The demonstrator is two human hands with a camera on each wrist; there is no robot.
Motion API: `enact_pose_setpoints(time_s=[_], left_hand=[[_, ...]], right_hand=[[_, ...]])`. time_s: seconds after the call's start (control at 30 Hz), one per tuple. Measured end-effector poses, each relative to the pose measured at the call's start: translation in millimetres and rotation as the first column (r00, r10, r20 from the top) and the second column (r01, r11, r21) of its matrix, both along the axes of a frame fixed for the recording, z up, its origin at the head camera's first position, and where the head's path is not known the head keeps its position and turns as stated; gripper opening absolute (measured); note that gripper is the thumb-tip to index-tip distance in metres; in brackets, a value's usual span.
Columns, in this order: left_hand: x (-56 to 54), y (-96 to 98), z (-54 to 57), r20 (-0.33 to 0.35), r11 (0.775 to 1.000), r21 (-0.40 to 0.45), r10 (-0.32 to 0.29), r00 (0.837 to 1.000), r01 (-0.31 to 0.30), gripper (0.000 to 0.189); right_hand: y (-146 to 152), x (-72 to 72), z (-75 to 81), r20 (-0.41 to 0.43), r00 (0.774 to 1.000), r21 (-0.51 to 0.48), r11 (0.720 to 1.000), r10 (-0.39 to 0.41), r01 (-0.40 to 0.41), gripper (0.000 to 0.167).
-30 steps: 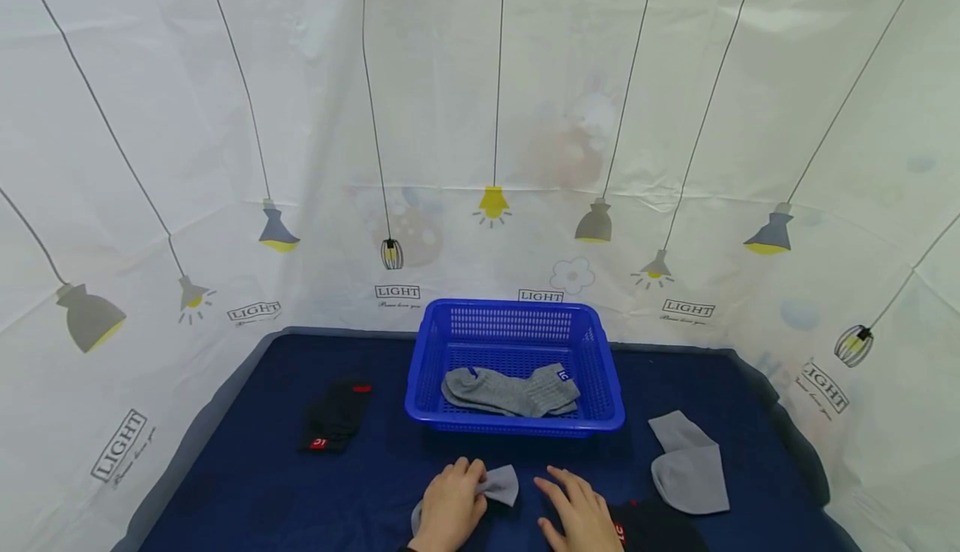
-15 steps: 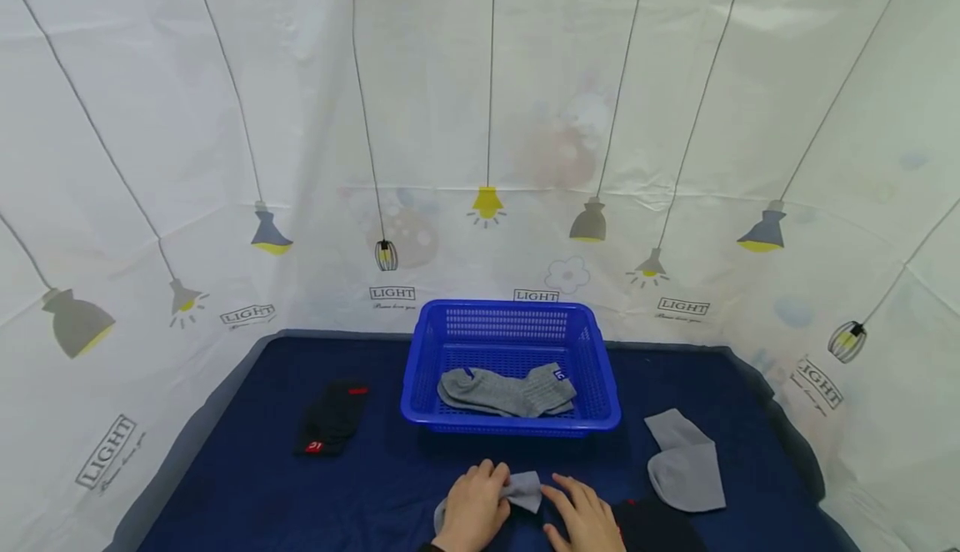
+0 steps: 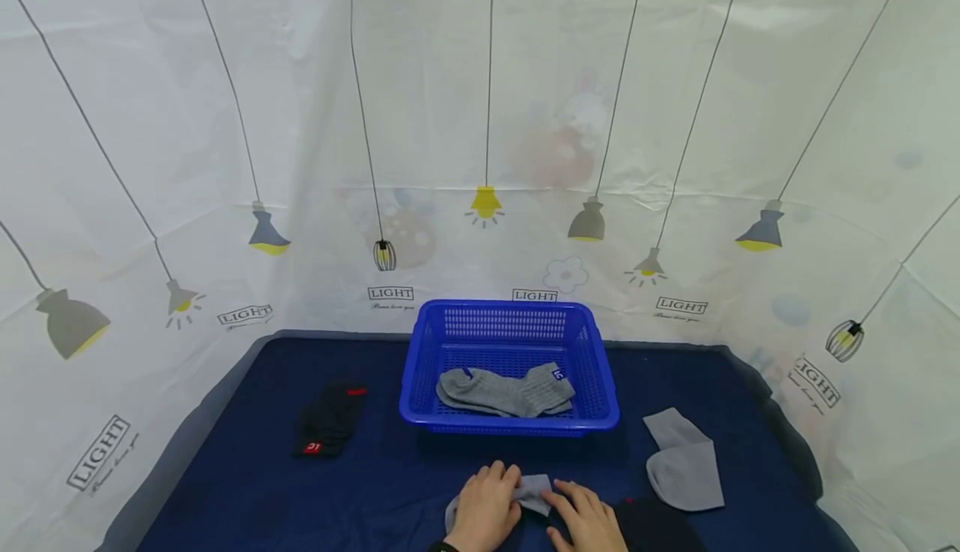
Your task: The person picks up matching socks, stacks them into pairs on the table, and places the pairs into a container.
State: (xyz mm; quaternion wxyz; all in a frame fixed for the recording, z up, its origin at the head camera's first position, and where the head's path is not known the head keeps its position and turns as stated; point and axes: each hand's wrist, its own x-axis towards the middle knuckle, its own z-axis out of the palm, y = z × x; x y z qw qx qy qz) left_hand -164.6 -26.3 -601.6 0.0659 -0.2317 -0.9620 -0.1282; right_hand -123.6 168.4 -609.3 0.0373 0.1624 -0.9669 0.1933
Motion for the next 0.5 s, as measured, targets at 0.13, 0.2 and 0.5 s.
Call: enact_pose_setpoints(time_s=[0.13, 0.2, 0.5], left_hand=[[0.7, 0.4, -2.2, -0.021, 1.000, -0.025, 0.006, 1.000, -0.007, 0.024], [1.2, 0.6, -2.5, -0.025, 0.999, -0.039, 0.010, 1.000, -0.011, 0.025], [0.9, -1.2, -0.9, 0.058, 0.996, -0.089, 0.015, 0.998, -0.010, 0.039]], right_hand=[[-1.8, 0.6, -1.7, 0.003, 1.000, -0.001, 1.000, -0.008, 0.008, 0.040], [-2.3, 0.4, -1.8, 0.006, 1.000, 0.004, 1.000, -0.014, 0.014, 0.039], [-3.3, -1.0, 0.1, 0.018, 1.000, 0.022, 1.000, -0.004, 0.004, 0.039]])
